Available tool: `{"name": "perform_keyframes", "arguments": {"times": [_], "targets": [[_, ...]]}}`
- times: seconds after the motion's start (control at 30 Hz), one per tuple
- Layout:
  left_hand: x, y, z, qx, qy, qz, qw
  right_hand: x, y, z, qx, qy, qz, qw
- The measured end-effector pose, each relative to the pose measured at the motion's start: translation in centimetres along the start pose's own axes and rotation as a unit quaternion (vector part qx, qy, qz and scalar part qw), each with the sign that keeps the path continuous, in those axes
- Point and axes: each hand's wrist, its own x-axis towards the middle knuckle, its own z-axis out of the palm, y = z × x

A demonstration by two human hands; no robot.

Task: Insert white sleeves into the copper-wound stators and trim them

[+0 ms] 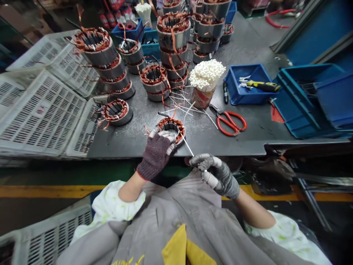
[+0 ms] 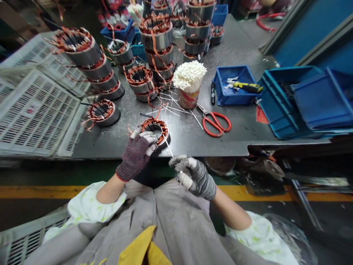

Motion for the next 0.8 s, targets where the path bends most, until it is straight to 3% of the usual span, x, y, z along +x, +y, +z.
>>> {"name": "perform_keyframes", "arguments": {"times": [0.33,0.47,0.53,0.67,0.8], "targets": [[0.2,0.5,-0.4,0.009,-0.010,-0.010,1.000,-0.9,-0.4,-0.1,-0.021,-0.018,0.010,1.000],[0.2,0.8,0.0,-0.010,0.009,-0.047,0.999,1.7,0.6,0.3,0.009,-0.029,-0.012,0.999],[0.2,1.2,0.5,-0.039,0.044,-0.080,0.995,3.7,1.4,0.9,0.019,0.003,-0.019,1.000],[0.1,1.6,1.5,-0.097,0.120,-0.184,0.971,6.8,2.1,2.1,0.040,0.110,0.087,0.989],[0.6,1.6,1.6,-0.084,0.113,-0.168,0.976,7.4,1.7,2.5,0.060,0.137,0.177,0.973]]}}
